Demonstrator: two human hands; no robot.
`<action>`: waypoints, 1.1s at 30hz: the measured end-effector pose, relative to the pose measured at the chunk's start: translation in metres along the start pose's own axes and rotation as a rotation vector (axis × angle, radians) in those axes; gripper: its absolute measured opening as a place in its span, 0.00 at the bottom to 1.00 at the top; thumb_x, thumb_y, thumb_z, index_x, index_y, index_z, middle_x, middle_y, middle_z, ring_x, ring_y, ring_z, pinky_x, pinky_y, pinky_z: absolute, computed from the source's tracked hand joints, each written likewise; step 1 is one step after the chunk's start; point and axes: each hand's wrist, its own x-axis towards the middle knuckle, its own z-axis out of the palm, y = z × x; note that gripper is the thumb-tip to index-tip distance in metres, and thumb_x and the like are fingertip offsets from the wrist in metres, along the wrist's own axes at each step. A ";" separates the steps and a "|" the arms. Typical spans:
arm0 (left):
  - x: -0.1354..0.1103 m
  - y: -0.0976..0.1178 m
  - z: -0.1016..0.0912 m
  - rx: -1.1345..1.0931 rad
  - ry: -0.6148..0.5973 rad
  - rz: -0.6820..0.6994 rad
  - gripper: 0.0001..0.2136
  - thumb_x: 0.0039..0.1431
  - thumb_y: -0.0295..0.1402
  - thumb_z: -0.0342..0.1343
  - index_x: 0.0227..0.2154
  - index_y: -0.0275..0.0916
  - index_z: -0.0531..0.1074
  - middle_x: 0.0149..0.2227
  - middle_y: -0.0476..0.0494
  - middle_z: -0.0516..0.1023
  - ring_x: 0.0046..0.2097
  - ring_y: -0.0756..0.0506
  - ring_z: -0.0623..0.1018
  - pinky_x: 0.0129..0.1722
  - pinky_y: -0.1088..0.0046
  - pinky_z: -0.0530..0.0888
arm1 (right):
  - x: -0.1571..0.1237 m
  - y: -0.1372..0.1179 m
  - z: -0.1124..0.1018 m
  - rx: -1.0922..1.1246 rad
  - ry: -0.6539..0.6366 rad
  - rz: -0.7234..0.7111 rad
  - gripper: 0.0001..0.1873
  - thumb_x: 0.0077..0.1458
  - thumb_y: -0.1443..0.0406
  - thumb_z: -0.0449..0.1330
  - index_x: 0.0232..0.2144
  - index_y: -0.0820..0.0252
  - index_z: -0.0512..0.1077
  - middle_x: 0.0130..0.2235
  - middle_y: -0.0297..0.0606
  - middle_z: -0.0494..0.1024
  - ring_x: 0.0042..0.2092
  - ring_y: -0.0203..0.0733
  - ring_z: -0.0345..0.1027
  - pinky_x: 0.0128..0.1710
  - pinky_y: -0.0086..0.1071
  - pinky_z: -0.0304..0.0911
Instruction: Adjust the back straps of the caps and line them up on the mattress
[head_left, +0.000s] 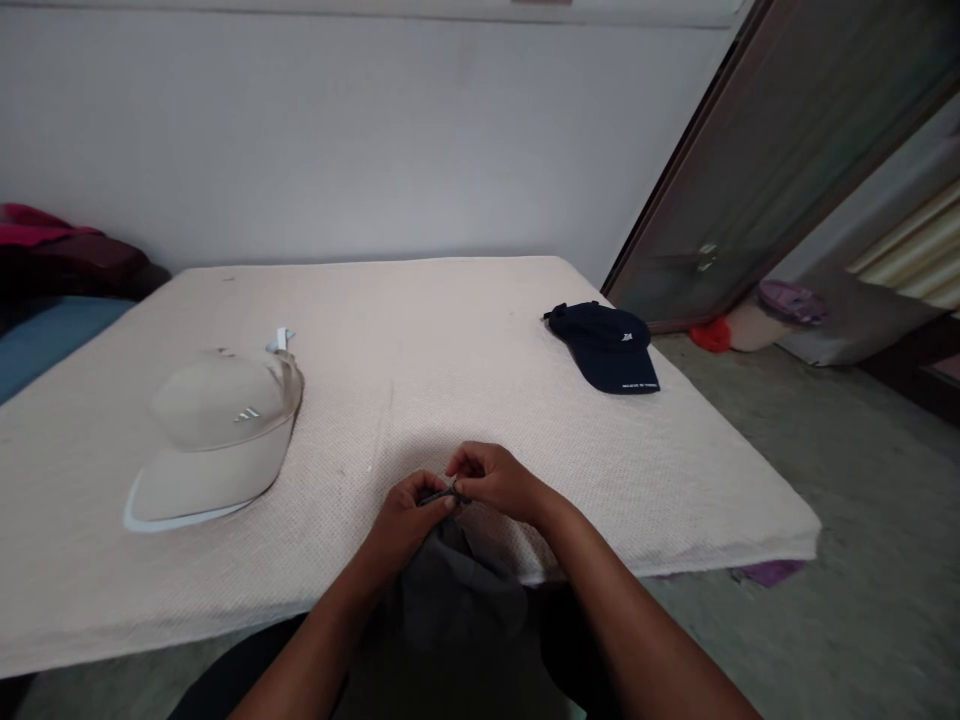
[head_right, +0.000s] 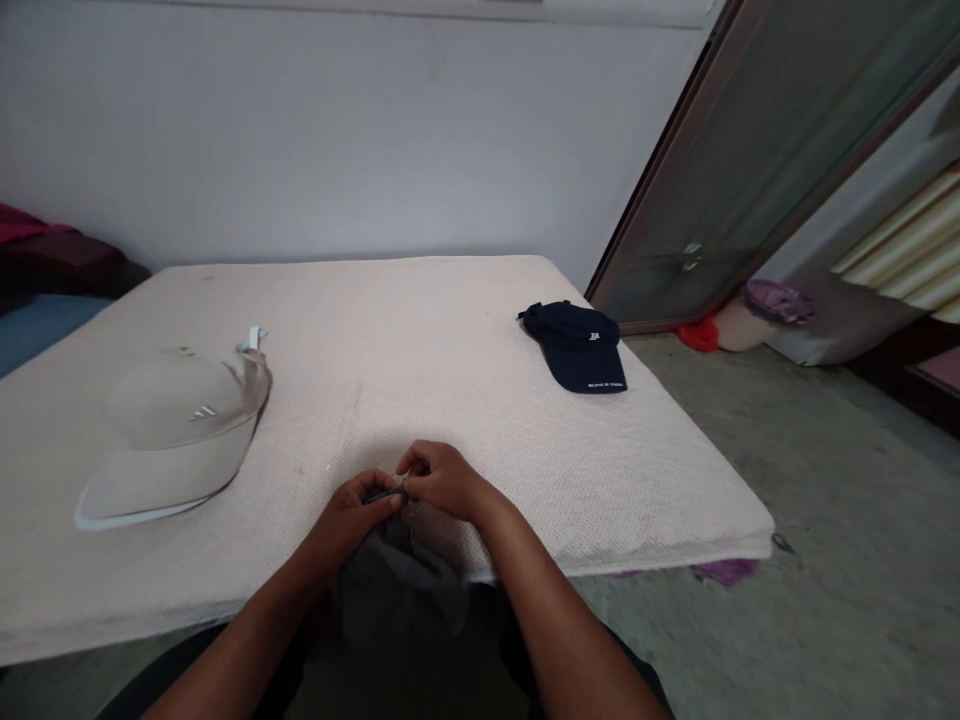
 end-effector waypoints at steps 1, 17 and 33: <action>0.000 0.001 0.000 0.009 0.004 0.009 0.09 0.47 0.34 0.61 0.30 0.37 0.69 0.25 0.52 0.72 0.25 0.53 0.68 0.27 0.77 0.64 | 0.000 -0.001 0.000 0.009 -0.006 -0.003 0.08 0.43 0.73 0.58 0.30 0.63 0.70 0.24 0.31 0.69 0.27 0.32 0.62 0.26 0.27 0.56; -0.005 0.007 0.002 -0.202 -0.010 -0.085 0.08 0.46 0.33 0.63 0.27 0.37 0.70 0.25 0.52 0.73 0.24 0.54 0.69 0.25 0.79 0.63 | -0.006 -0.009 -0.008 0.009 -0.036 0.003 0.07 0.42 0.73 0.58 0.29 0.63 0.70 0.24 0.31 0.69 0.26 0.31 0.61 0.26 0.26 0.56; -0.004 0.005 0.004 -0.038 0.005 -0.069 0.11 0.45 0.36 0.63 0.29 0.37 0.70 0.25 0.50 0.73 0.24 0.52 0.69 0.24 0.76 0.63 | -0.007 -0.009 -0.003 -0.011 -0.120 -0.003 0.07 0.44 0.73 0.58 0.29 0.62 0.70 0.25 0.31 0.70 0.28 0.32 0.62 0.28 0.27 0.57</action>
